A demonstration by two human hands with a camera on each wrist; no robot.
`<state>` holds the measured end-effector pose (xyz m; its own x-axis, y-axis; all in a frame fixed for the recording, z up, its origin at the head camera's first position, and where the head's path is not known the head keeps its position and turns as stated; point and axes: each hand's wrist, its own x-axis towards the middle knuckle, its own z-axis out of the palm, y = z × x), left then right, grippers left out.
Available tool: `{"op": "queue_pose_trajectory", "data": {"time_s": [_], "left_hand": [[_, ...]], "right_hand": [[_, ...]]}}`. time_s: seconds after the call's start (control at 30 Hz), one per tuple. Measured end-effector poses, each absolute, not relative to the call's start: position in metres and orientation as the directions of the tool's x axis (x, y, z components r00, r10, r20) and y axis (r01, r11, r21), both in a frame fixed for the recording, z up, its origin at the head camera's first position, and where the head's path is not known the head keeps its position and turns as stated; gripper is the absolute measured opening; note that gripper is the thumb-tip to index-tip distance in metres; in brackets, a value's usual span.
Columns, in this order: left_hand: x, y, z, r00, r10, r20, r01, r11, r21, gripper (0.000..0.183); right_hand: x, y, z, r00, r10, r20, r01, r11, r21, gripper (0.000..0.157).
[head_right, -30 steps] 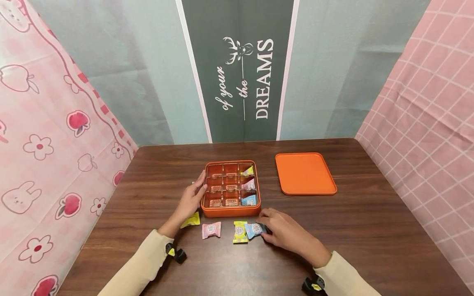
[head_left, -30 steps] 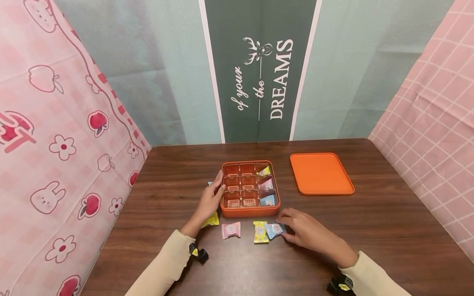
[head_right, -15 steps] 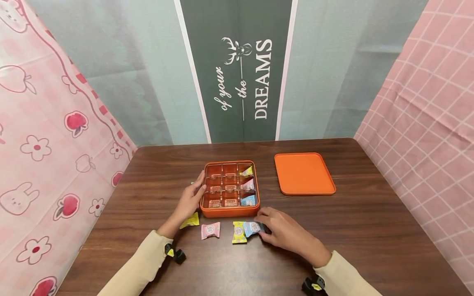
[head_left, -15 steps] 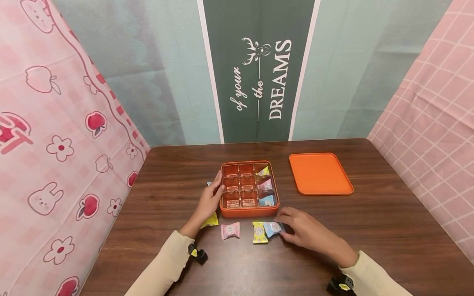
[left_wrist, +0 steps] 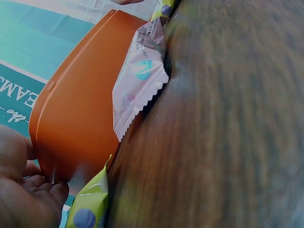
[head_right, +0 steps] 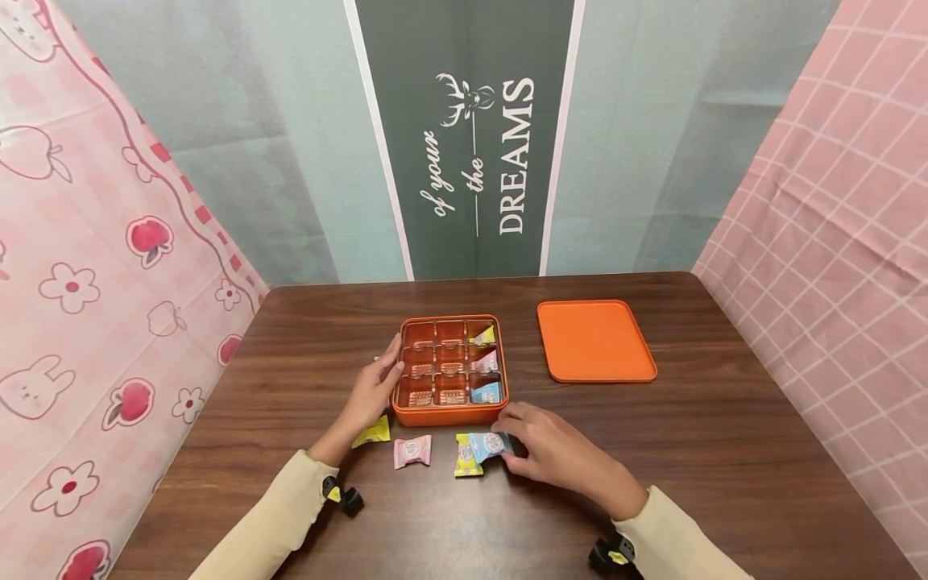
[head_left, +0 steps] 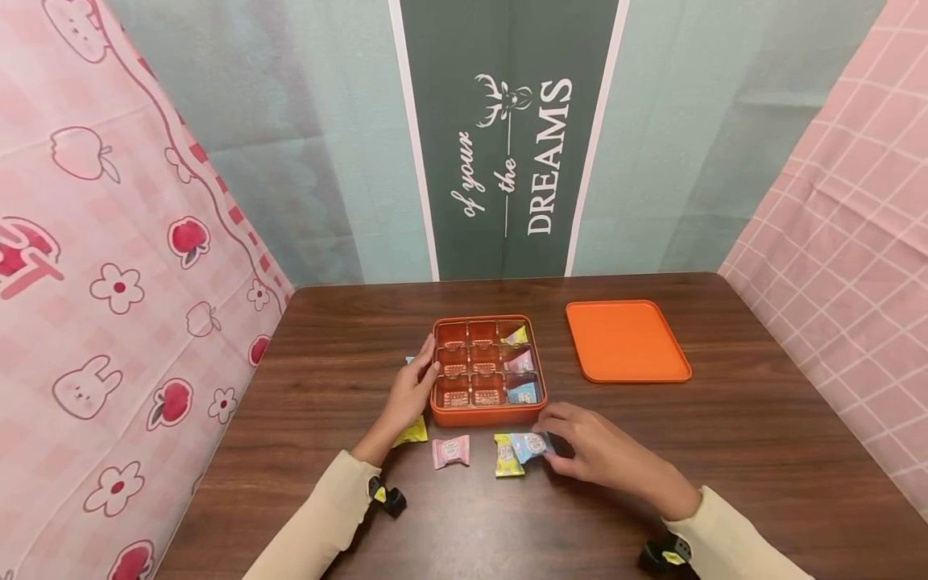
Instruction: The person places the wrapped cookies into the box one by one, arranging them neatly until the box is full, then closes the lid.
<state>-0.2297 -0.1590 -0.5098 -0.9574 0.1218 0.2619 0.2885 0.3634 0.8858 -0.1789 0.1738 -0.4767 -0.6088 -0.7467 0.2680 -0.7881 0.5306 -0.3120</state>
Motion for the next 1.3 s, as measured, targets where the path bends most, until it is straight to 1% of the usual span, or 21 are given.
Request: {"op": "queue_pose_trajectory", "data": {"time_s": [0.2, 0.5, 1.1, 1.3], "left_hand": [[-0.23, -0.159, -0.509, -0.958, 0.123, 0.26, 0.288, 0.363, 0.886, 0.05], [-0.229, -0.159, -0.509, -0.952, 0.125, 0.279, 0.306, 0.364, 0.88, 0.05], [-0.229, -0.16, -0.51, -0.958, 0.122, 0.261, 0.288, 0.365, 0.885, 0.05], [-0.229, -0.16, -0.511, -0.956, 0.125, 0.264, 0.292, 0.368, 0.883, 0.05]], "right_hand": [[-0.178, 0.173, -0.472, -0.627, -0.733, 0.264, -0.774, 0.545, -0.324, 0.032], [-0.18, 0.17, -0.466, -0.601, -0.732, 0.32, -0.797, 0.52, -0.306, 0.034], [-0.189, 0.162, -0.458, -0.567, -0.735, 0.372, -0.824, 0.497, -0.273, 0.035], [-0.192, 0.159, -0.454, -0.577, -0.729, 0.368, -0.817, 0.504, -0.281, 0.035]]}}
